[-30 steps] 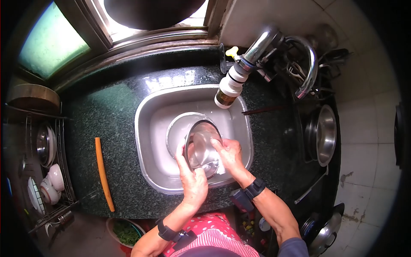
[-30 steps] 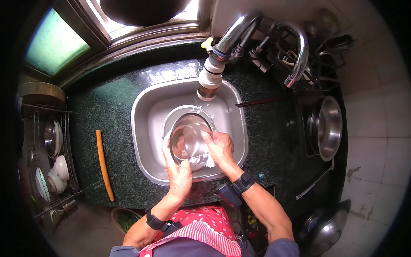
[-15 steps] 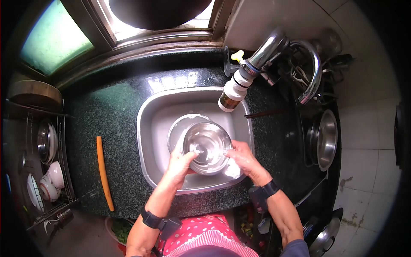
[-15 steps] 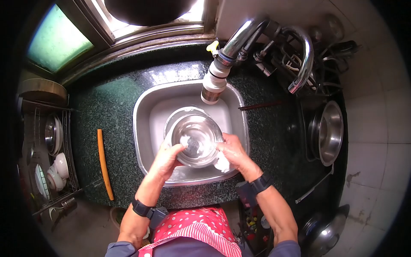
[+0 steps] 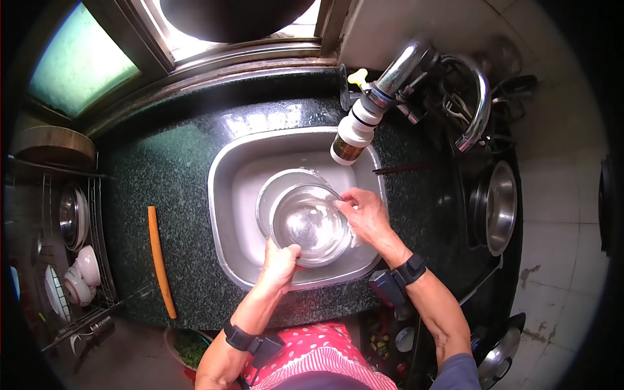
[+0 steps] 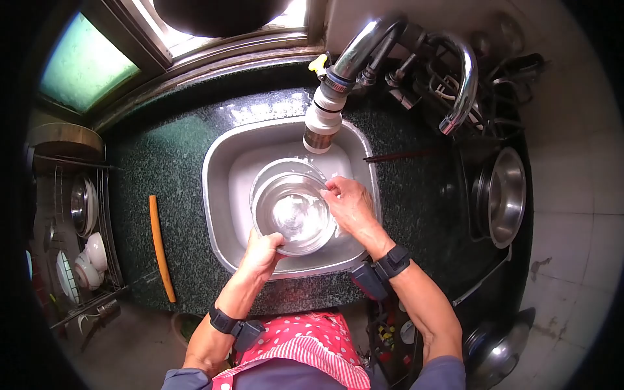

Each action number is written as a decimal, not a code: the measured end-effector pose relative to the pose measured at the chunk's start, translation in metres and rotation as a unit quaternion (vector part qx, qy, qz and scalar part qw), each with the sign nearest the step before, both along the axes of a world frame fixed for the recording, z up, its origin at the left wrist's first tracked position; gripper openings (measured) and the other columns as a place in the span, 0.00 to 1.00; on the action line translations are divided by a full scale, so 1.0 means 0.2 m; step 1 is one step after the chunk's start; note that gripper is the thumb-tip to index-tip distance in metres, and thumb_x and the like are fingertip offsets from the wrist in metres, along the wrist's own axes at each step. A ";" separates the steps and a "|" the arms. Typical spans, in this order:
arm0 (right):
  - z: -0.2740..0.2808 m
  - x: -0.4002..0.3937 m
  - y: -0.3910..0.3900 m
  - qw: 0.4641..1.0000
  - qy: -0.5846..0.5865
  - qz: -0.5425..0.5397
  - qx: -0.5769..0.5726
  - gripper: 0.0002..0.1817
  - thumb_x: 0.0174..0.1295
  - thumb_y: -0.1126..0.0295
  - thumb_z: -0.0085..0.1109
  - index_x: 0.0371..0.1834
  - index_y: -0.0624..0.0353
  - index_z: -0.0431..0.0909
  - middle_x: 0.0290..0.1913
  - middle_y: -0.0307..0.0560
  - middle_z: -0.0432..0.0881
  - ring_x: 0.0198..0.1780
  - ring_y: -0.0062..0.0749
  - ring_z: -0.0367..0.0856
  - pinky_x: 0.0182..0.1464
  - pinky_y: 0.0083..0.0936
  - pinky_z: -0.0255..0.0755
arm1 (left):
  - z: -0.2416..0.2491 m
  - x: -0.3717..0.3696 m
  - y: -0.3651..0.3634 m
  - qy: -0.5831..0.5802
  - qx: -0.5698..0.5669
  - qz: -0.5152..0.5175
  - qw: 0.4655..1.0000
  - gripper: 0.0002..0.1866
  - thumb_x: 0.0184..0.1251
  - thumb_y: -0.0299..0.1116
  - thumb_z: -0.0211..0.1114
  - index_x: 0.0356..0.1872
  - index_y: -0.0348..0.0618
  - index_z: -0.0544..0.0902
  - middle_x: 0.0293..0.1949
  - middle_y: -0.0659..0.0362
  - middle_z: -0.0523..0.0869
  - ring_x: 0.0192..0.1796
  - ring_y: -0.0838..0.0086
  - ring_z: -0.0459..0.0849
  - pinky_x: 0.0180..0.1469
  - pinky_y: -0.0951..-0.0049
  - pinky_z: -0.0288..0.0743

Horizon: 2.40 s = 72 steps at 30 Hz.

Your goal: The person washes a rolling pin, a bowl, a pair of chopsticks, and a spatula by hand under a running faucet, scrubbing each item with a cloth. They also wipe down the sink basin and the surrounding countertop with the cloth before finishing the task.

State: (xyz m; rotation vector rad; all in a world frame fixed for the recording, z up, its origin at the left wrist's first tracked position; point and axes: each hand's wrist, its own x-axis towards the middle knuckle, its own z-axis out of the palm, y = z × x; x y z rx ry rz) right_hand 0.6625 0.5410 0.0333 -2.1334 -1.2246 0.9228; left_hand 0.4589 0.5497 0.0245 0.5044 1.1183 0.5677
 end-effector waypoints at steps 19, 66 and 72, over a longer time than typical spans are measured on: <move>-0.04 -0.04 -0.09 0.993 0.075 -0.086 0.030 0.08 0.55 0.74 0.63 0.36 0.67 0.80 0.26 0.42 0.83 0.27 0.19 0.77 0.31 0.19 0.71 | 0.05 0.11 -0.15 0.099 0.116 0.042 0.987 0.33 0.50 0.15 0.49 0.63 0.39 0.63 0.52 0.52 0.74 0.53 0.69 0.76 0.54 0.70 0.73; 0.17 -0.11 0.00 0.811 0.474 -0.323 0.114 0.13 0.57 0.70 0.68 0.39 0.62 0.74 0.32 0.39 0.79 0.31 0.21 0.79 0.32 0.17 0.74 | -0.02 0.10 -0.07 -0.084 -0.045 0.053 0.994 0.30 0.65 0.21 0.53 0.69 0.44 0.60 0.61 0.52 0.71 0.61 0.66 0.73 0.61 0.66 0.71; 0.02 -0.33 0.05 0.784 0.430 -0.433 0.111 0.14 0.59 0.75 0.60 0.46 0.63 0.69 0.38 0.47 0.78 0.36 0.29 0.80 0.36 0.23 0.76 | 0.00 0.16 -0.10 -0.133 -0.013 0.048 0.990 0.29 0.76 0.46 0.48 0.72 0.49 0.54 0.67 0.56 0.66 0.67 0.64 0.69 0.63 0.59 0.71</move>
